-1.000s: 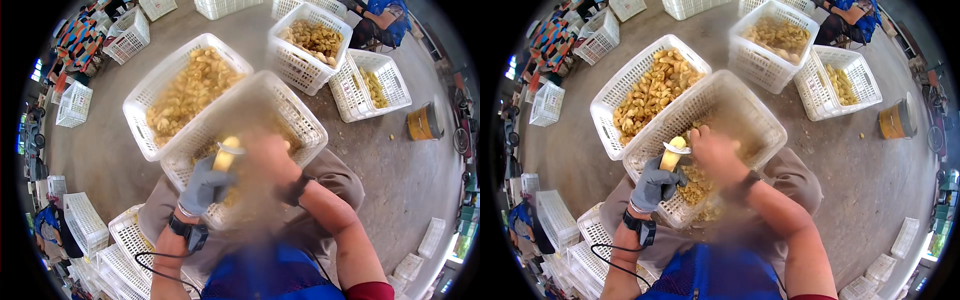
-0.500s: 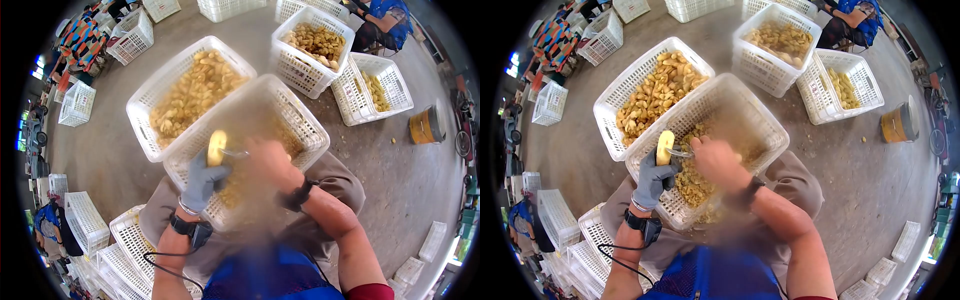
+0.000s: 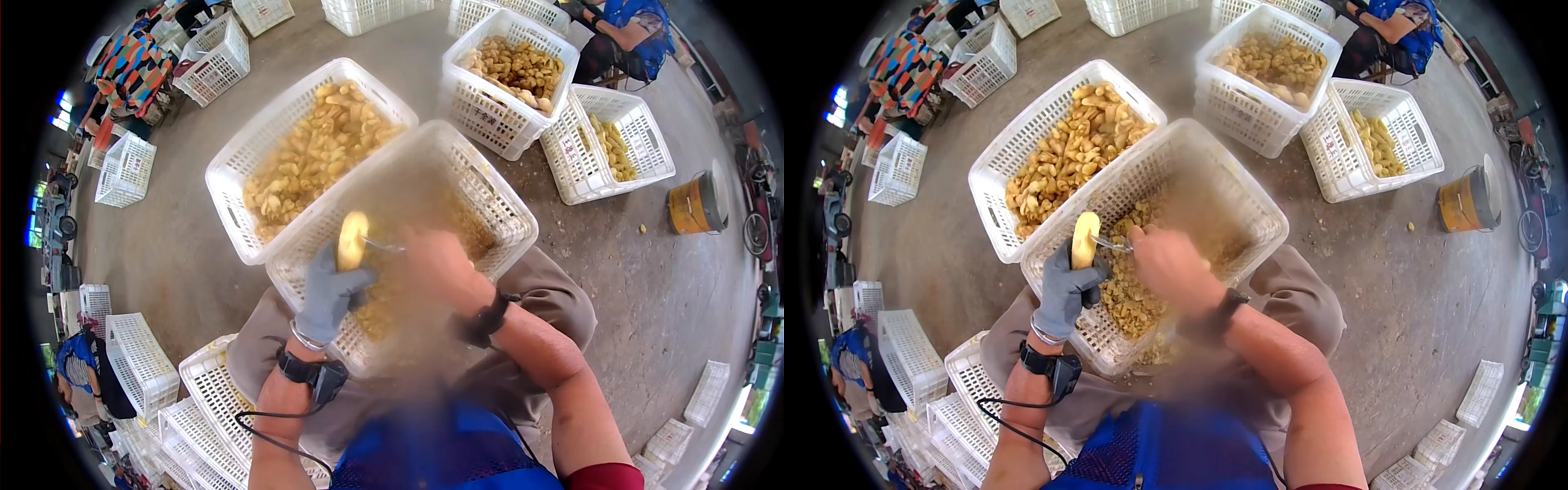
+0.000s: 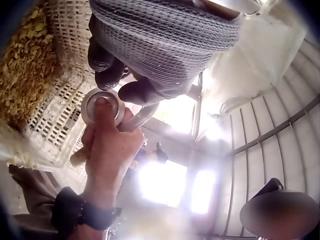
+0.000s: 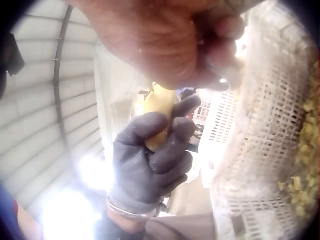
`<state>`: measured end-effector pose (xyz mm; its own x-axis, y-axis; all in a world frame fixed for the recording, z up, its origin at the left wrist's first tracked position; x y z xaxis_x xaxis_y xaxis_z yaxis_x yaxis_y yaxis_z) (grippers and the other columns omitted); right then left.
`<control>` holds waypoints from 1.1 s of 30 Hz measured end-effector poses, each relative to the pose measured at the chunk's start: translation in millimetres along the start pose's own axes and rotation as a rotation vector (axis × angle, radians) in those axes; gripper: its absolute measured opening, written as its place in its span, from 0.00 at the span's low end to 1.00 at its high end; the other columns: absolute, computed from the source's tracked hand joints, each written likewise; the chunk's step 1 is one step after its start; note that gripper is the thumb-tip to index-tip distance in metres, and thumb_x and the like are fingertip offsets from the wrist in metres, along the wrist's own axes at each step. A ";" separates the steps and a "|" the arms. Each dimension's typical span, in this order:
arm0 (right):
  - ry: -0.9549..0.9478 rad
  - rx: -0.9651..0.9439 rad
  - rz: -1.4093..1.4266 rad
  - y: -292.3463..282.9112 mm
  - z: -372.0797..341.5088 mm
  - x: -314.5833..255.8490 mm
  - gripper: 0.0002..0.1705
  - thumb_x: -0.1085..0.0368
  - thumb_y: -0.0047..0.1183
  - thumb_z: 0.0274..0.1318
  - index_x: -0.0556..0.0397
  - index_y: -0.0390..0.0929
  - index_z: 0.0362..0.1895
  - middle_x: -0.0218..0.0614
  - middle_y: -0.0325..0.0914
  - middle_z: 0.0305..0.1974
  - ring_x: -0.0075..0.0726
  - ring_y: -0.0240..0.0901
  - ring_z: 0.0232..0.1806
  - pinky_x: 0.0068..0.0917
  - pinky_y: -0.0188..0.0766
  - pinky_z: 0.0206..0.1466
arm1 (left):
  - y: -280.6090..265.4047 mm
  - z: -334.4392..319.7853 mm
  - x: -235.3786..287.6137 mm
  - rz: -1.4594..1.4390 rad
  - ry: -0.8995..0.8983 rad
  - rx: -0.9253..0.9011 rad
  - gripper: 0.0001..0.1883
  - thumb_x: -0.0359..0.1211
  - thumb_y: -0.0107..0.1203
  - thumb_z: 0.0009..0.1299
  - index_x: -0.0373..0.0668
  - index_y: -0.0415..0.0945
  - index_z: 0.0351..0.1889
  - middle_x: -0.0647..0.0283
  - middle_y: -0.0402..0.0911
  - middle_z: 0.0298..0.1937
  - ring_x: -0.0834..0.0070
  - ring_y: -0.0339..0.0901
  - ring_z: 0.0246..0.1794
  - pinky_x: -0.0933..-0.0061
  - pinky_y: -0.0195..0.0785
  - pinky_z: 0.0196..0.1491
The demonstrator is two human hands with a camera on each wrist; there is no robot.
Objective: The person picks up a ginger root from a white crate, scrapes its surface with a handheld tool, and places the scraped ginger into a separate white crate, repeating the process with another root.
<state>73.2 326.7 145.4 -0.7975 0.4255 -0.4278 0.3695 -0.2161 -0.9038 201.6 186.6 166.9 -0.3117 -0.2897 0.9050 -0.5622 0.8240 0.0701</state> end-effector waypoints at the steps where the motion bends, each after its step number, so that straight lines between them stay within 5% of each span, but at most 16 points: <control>1: -0.002 0.001 0.002 0.0 0.1 0.1 0.13 0.71 0.49 0.57 0.60 0.76 0.47 0.48 0.80 0.34 0.51 0.80 0.31 0.45 0.77 0.33 | -1.0 0.7 -2.1 -0.004 0.005 0.004 0.19 0.25 0.59 0.60 0.34 0.75 0.51 0.65 0.80 0.28 0.83 0.69 0.13 0.81 0.60 0.15; 33: 0.080 0.053 -0.125 10.4 0.7 0.9 0.12 0.74 0.55 0.55 0.59 0.72 0.45 0.49 0.79 0.37 0.47 0.83 0.31 0.38 0.79 0.29 | 12.0 1.8 0.0 -0.033 -0.101 -0.013 0.13 0.25 0.60 0.63 0.35 0.77 0.45 0.65 0.78 0.23 0.81 0.67 0.12 0.78 0.56 0.15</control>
<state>76.1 324.3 135.6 -0.7944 0.5204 -0.3133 0.2420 -0.2018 -0.9490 193.4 195.5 167.0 -0.3687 -0.3639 0.8554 -0.5639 0.8191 0.1054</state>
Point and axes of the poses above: each hand's wrist, its own z-axis towards the middle knuckle, its own y-axis out of the palm, x = y × z, the point moved 2 cm from there along z, towards the middle knuckle
